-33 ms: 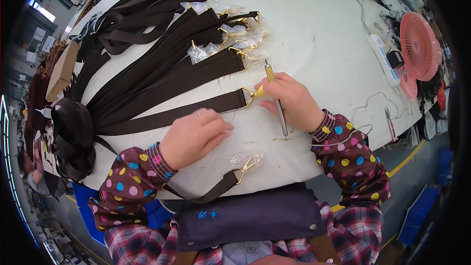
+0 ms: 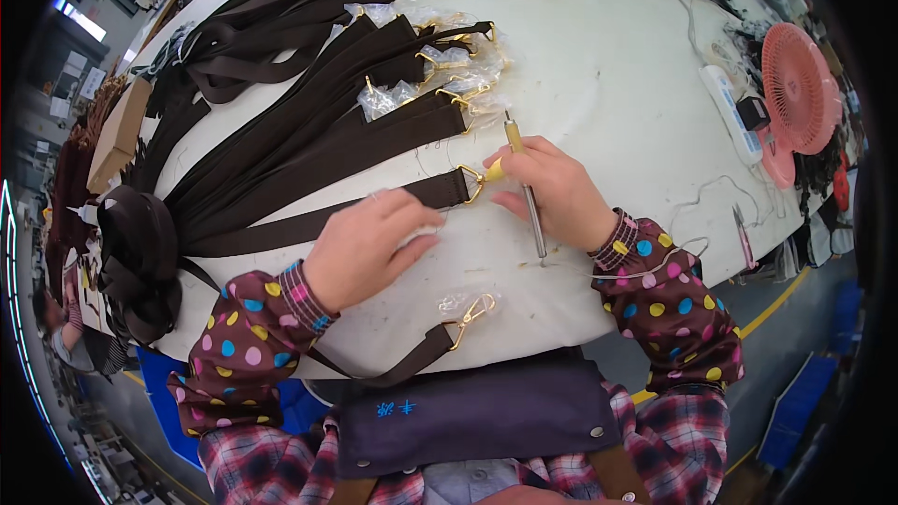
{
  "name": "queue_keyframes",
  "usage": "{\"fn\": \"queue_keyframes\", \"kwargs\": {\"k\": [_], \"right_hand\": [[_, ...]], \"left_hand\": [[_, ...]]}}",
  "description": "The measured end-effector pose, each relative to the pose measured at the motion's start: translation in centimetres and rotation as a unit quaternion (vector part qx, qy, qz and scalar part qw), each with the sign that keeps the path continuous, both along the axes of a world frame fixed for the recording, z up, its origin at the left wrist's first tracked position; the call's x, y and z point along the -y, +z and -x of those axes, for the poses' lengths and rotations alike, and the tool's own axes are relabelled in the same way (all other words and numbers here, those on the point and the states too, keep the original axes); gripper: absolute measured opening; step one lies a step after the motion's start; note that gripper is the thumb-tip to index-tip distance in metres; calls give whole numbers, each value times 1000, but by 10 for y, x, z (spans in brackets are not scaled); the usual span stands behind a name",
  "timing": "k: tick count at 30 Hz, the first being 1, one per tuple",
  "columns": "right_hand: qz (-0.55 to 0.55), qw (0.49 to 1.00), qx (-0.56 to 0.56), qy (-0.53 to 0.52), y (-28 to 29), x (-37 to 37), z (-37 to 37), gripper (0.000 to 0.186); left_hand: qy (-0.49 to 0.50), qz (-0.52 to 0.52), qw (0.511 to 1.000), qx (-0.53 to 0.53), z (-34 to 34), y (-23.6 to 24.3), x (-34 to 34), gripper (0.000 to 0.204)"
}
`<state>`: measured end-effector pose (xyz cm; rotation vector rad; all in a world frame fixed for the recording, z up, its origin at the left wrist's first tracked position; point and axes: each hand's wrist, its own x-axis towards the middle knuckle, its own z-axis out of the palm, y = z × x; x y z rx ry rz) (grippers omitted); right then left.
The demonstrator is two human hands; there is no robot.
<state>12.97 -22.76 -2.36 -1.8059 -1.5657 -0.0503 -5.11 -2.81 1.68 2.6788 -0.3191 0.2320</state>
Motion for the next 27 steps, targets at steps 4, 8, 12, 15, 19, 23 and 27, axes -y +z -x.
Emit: {"fn": "queue_keyframes", "kwargs": {"k": [4, 8, 12, 15, 19, 23, 27], "right_hand": [[9, 1000, -5, 4, 0, -3, 0, 29], [-8, 1000, -16, 22, -2, -2, 1, 25], [-33, 999, -23, 26, -3, 0, 2, 23], [-44, 999, -26, 19, -4, -2, 3, 21], [-32, 999, -27, 21, -7, 0, 0, 20], [-14, 999, -22, 20, -9, 1, -3, 23], [24, 999, -22, 22, -7, 3, -6, 25]], "left_hand": [[93, 91, 991, -12, -35, -12, 9, 39], [115, 62, 991, -15, -36, -32, 21, 39], [119, 91, 988, -27, -37, -29, 26, 30], [127, 120, 983, -58, -40, -31, 27, 22], [109, 189, 966, -138, -43, -23, 20, 16], [61, 462, 853, -234, -38, -27, 7, 15], [22, 573, 755, -318, -22, -8, -14, 16]]}}
